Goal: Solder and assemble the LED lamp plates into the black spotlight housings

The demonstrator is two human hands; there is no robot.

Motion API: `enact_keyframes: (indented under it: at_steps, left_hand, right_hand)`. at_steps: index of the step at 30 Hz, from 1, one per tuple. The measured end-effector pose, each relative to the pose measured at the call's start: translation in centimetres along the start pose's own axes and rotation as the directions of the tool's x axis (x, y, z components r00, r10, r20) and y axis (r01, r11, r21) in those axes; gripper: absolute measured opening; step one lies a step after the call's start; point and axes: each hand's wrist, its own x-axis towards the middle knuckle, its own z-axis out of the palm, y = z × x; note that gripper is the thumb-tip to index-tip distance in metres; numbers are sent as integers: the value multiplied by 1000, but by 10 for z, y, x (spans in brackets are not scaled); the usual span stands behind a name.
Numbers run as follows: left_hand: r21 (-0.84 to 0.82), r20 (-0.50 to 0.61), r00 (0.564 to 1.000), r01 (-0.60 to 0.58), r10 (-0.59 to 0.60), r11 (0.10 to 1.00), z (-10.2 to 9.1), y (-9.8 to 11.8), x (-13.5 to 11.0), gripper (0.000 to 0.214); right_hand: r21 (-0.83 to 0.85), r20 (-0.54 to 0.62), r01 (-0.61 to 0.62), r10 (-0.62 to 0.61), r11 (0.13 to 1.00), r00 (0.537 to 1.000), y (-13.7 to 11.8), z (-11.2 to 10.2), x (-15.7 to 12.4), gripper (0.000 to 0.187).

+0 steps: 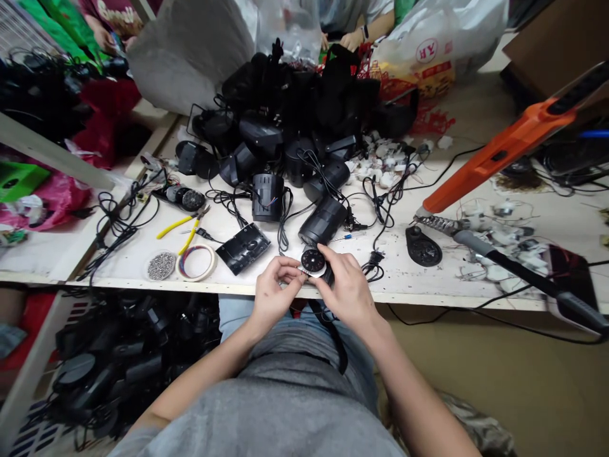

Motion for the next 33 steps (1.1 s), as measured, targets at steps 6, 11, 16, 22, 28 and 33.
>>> enact_keyframes:
  at_steps: [6, 11, 16, 22, 28, 33]
  left_hand:
    - [-7, 29, 999, 44, -44, 999, -2, 5, 2, 18]
    - [-34, 42, 996, 85, -84, 996, -1, 6, 3, 20]
    - [-59, 42, 993, 109, -107, 992, -2, 8, 5, 23]
    - [-101, 54, 989, 143, -138, 984, -3, 10, 5, 28]
    - [-131, 24, 982, 188, -187, 973, 1, 14, 5, 27]
    - [-128, 24, 981, 195, -193, 972, 1, 15, 6, 27]
  right_hand:
    - [15, 15, 44, -44, 999, 999, 5, -14, 5, 54]
    - [20, -391, -219, 210, 975, 896, 4, -63, 11, 31]
    - [379, -476, -554, 669, 742, 570, 25, -79, -18, 26]
    - [633, -659, -415, 736, 654, 155, 103, -93, -33, 61]
    - [494, -582, -502, 699, 710, 416, 102, -103, -6, 51]
    - [425, -618, -554, 676, 716, 401, 99, -106, -8, 35]
